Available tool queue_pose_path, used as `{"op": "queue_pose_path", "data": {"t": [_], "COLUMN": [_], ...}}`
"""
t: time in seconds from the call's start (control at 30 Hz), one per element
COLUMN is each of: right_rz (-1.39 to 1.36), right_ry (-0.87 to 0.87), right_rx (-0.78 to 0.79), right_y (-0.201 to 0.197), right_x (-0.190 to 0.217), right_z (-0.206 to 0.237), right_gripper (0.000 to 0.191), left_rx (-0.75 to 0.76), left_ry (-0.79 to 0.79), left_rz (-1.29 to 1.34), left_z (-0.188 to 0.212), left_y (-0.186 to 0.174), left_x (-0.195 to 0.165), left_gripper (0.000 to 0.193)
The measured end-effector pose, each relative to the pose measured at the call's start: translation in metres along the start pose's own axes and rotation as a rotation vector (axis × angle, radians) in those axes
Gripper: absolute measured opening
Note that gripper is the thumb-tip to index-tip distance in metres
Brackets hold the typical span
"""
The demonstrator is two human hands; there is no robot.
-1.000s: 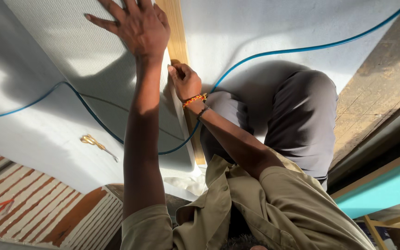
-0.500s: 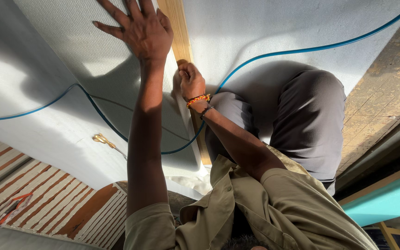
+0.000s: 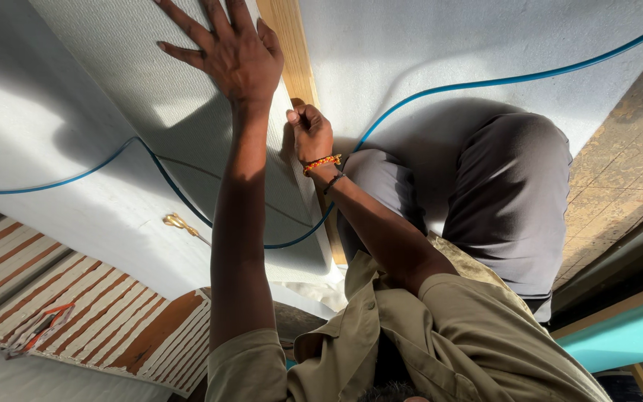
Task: The person sits on the floor and stretches white fabric over a wooden furniture frame, holding it taut along a wooden rail and driving staples with a pneumatic nail gun, repositioning the fabric and pressing it flat between fastening passes.
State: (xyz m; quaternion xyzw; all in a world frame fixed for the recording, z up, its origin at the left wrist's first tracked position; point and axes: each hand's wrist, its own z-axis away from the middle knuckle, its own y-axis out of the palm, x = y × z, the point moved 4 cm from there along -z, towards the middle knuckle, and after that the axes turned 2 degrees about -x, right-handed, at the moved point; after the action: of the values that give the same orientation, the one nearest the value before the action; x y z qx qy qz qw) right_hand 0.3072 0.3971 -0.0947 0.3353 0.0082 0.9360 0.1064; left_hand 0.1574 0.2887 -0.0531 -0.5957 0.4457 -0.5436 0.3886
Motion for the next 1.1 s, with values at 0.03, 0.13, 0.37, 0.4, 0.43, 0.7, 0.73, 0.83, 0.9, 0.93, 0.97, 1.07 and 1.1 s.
{"op": "queue_pose_path", "data": {"t": [0.03,0.13,0.37,0.4,0.43,0.7,0.73,0.83,0.9,0.93,0.97,1.07,1.1], "right_rz": [-0.06,-0.288,0.067,0.043,0.021,0.153,0.193,0.231,0.289,0.317,0.313,0.318,0.326], "right_ry": [-0.033,-0.149,-0.037,-0.011,0.015,-0.316,-0.407,-0.579,-0.645,-0.682,-0.668,-0.623,-0.599], "right_rx": [0.012,0.063,-0.019,-0.031,-0.046,-0.105,-0.105,-0.133,-0.101,-0.087,-0.082,-0.073,-0.069], "right_y": [0.001,0.001,0.006,0.007,0.008,0.01,0.011,0.012,0.013,0.014,0.014,0.013,0.013], "right_x": [0.002,0.01,0.024,0.026,0.028,0.051,0.053,0.055,0.054,0.054,0.052,0.051,0.05], "right_z": [0.0,-0.001,0.0,0.0,-0.001,-0.005,-0.004,-0.002,-0.002,-0.002,-0.003,-0.004,-0.004], "right_gripper": [0.021,0.025,0.031,0.033,0.034,0.016,0.014,0.034,0.039,0.042,0.04,0.038,0.039], "left_rx": [0.003,0.01,-0.004,0.009,0.023,-0.006,0.008,0.005,0.005,0.002,-0.005,0.062,0.013], "left_ry": [-0.001,-0.008,-0.014,-0.016,-0.017,-0.03,-0.032,-0.035,-0.038,-0.042,-0.043,-0.041,-0.031], "left_rz": [0.003,0.01,0.015,0.015,0.017,0.041,0.043,0.045,0.045,0.045,0.05,0.079,0.094], "left_z": [0.0,0.001,0.006,0.006,0.006,0.002,0.002,0.001,0.001,-0.001,-0.003,-0.003,-0.002], "left_y": [0.0,0.001,0.007,0.007,0.007,0.001,0.002,0.001,-0.004,-0.007,-0.009,-0.012,-0.011], "left_x": [0.0,0.001,0.003,0.003,0.003,0.004,0.003,0.003,0.003,0.003,0.002,0.001,0.001], "left_gripper": [0.083,0.081,0.075,0.074,0.074,0.079,0.078,0.078,0.078,0.078,0.079,0.08,0.08]}}
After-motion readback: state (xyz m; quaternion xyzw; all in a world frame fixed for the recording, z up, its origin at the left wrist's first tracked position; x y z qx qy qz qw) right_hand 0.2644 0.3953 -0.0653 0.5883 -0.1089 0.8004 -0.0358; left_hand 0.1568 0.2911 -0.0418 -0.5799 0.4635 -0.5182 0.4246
